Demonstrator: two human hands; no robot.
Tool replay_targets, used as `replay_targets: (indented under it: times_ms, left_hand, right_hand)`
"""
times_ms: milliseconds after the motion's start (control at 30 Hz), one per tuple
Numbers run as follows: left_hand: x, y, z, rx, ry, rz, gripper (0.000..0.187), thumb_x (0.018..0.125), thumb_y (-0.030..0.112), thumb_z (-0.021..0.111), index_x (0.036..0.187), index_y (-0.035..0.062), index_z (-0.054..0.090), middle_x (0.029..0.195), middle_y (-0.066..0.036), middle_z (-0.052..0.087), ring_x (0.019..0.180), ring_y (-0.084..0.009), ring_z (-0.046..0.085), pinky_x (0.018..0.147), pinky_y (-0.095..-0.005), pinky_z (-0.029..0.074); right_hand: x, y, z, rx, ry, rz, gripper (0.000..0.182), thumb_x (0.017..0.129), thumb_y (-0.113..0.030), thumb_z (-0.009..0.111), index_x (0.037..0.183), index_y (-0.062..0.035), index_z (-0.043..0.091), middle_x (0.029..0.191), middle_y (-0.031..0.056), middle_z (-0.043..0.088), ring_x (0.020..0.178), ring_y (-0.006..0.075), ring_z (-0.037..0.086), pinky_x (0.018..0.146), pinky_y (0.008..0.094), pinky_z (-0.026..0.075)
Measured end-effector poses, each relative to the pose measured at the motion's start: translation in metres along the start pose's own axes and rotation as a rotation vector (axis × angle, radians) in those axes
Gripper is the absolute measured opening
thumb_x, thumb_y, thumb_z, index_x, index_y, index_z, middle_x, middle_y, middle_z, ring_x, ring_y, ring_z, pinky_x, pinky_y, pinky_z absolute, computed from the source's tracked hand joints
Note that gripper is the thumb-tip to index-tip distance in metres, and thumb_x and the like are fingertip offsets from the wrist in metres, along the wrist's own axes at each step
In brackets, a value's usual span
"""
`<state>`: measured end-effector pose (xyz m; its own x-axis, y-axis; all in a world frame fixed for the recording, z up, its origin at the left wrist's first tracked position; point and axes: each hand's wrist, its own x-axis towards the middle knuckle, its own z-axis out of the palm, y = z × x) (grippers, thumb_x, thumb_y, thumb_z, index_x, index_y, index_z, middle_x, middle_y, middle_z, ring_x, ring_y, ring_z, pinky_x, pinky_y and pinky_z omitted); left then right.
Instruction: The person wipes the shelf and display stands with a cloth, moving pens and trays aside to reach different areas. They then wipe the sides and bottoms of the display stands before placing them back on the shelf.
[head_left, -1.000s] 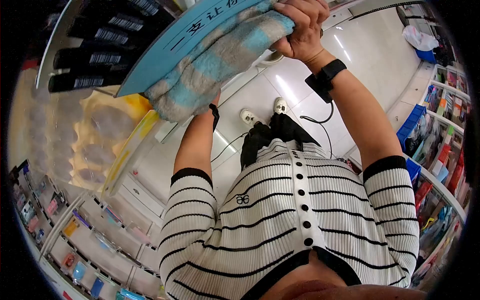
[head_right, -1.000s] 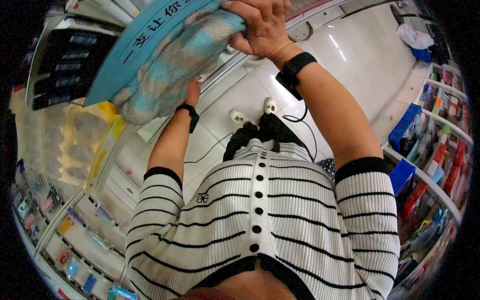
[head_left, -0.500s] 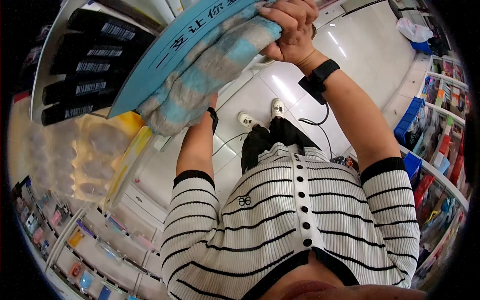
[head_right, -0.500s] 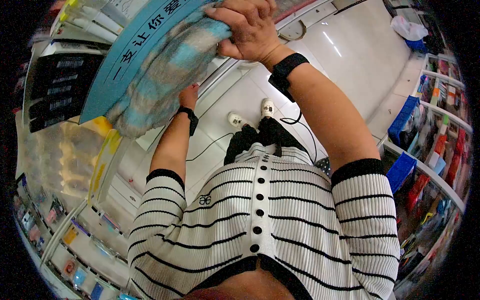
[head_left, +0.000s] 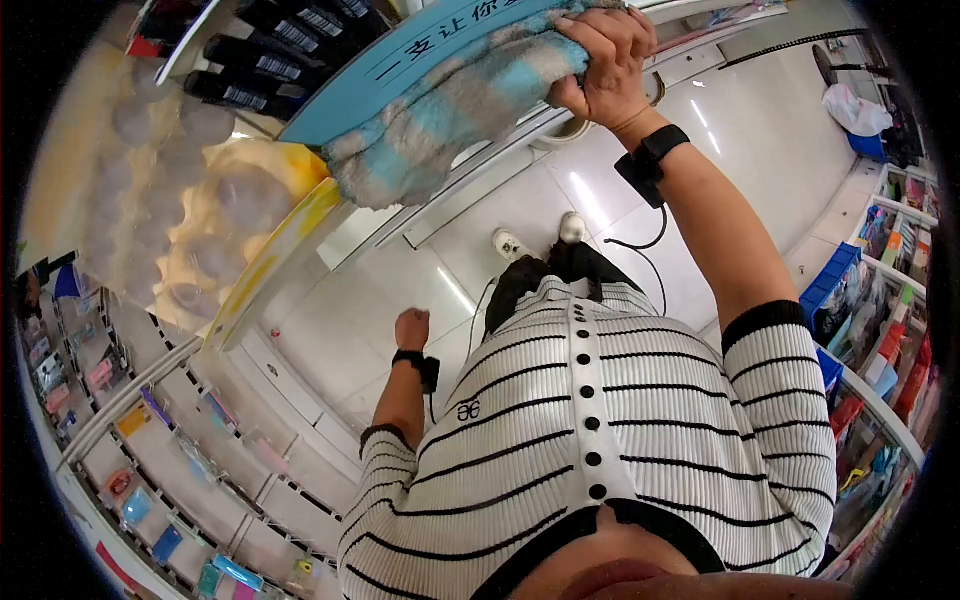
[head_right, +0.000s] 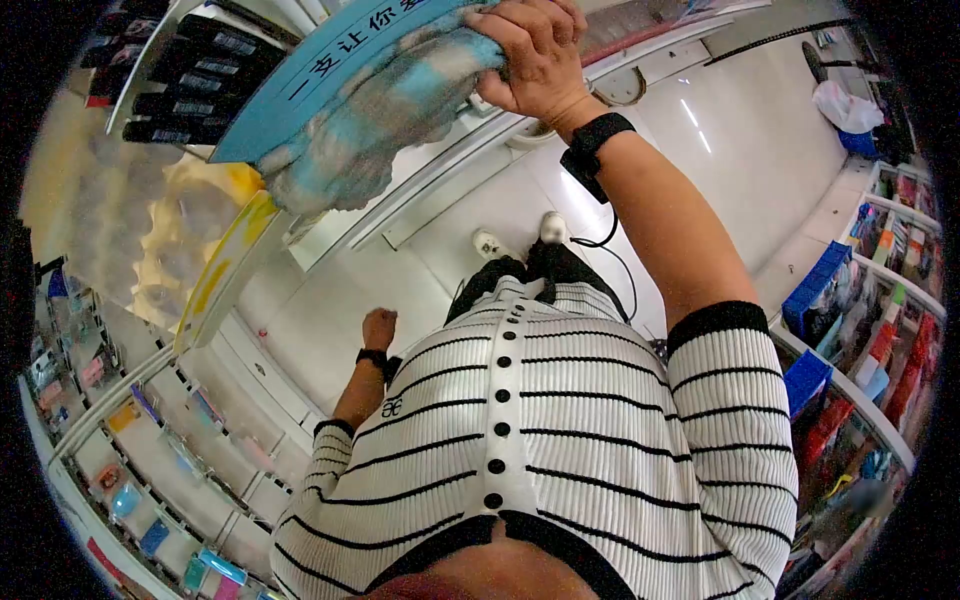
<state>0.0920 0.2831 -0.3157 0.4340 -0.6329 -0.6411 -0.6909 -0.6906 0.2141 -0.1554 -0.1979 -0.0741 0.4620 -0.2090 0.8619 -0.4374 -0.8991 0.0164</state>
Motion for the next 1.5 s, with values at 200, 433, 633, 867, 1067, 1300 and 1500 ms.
replay_targets:
  times_ms: [200, 433, 633, 867, 1067, 1300, 1500]
  left_hand:
    - [-0.030, 0.045, -0.069, -0.266, 0.189, 0.027, 0.028, 0.092, 0.029, 0.063, 0.089, 0.0020, 0.071, 0.081, -0.015, 0.071, 0.076, -0.0310, 0.067, 0.067, -0.0392, 0.052]
    - [-0.064, 0.206, -0.221, -0.122, 1.169, 0.812, 0.017, 0.081, 0.006, 0.075, 0.096, 0.0089, 0.068, 0.102, -0.008, 0.066, 0.093, -0.0295, 0.061, 0.080, -0.0400, 0.049]
    - [-0.068, 0.317, -0.282, 0.073, 1.365, 0.790, 0.036, 0.083, 0.007, 0.069, 0.118, 0.0094, 0.066, 0.116, -0.011, 0.062, 0.109, -0.0310, 0.057, 0.092, -0.0434, 0.044]
    - [-0.040, 0.369, -0.271, 0.098, 1.265, 0.624, 0.041, 0.083, 0.012, 0.067, 0.124, 0.0083, 0.063, 0.116, -0.012, 0.063, 0.110, -0.0319, 0.057, 0.097, -0.0450, 0.041]
    - [-0.034, 0.438, -0.264, 0.047, 1.218, 0.656, 0.045, 0.082, 0.018, 0.072, 0.126, 0.0093, 0.064, 0.117, -0.014, 0.064, 0.109, -0.0340, 0.058, 0.096, -0.0446, 0.043]
    - [-0.018, 0.536, -0.259, 0.050, 1.114, 0.790, 0.052, 0.080, 0.015, 0.071, 0.130, 0.0084, 0.060, 0.118, -0.016, 0.064, 0.109, -0.0360, 0.059, 0.095, -0.0454, 0.044]
    - [-0.003, 0.616, -0.255, 0.077, 1.065, 0.926, 0.063, 0.076, 0.013, 0.071, 0.136, 0.0047, 0.053, 0.122, -0.018, 0.061, 0.113, -0.0367, 0.057, 0.100, -0.0459, 0.043]
  right_hand:
    - [0.006, -0.003, -0.001, 0.068, 0.008, 0.007, 0.045, 0.087, -0.042, 0.058, 0.119, -0.0116, 0.059, 0.108, 0.0111, 0.053, 0.105, 0.0329, 0.050, 0.097, 0.0510, 0.037]
    - [0.002, -0.002, 0.009, 0.045, 0.064, -0.001, 0.054, 0.072, -0.035, 0.064, 0.124, -0.0237, 0.059, 0.112, -0.0003, 0.056, 0.111, 0.0223, 0.049, 0.108, 0.0447, 0.027]
    - [0.006, 0.011, -0.012, 0.133, -0.092, -0.044, 0.061, 0.071, -0.033, 0.070, 0.131, -0.0260, 0.057, 0.115, -0.0038, 0.057, 0.110, 0.0178, 0.052, 0.110, 0.0415, 0.028]
    - [0.006, 0.060, -0.031, 0.178, -0.103, -0.161, 0.065, 0.072, -0.028, 0.078, 0.133, -0.0277, 0.056, 0.117, -0.0076, 0.059, 0.112, 0.0107, 0.054, 0.110, 0.0399, 0.027]
    - [-0.001, 0.126, -0.055, 0.249, -0.118, -0.127, 0.061, 0.074, -0.027, 0.075, 0.132, -0.0265, 0.057, 0.118, -0.0076, 0.060, 0.111, 0.0114, 0.055, 0.112, 0.0394, 0.025]
    - [-0.011, 0.226, -0.090, 0.283, -0.148, -0.046, 0.055, 0.073, -0.023, 0.075, 0.127, -0.0244, 0.062, 0.115, -0.0042, 0.067, 0.111, 0.0147, 0.061, 0.113, 0.0401, 0.027]
    - [-0.017, 0.293, -0.122, 0.176, -0.238, 0.131, 0.043, 0.078, -0.023, 0.069, 0.121, -0.0228, 0.065, 0.118, -0.0011, 0.068, 0.118, 0.0185, 0.060, 0.117, 0.0470, 0.024]
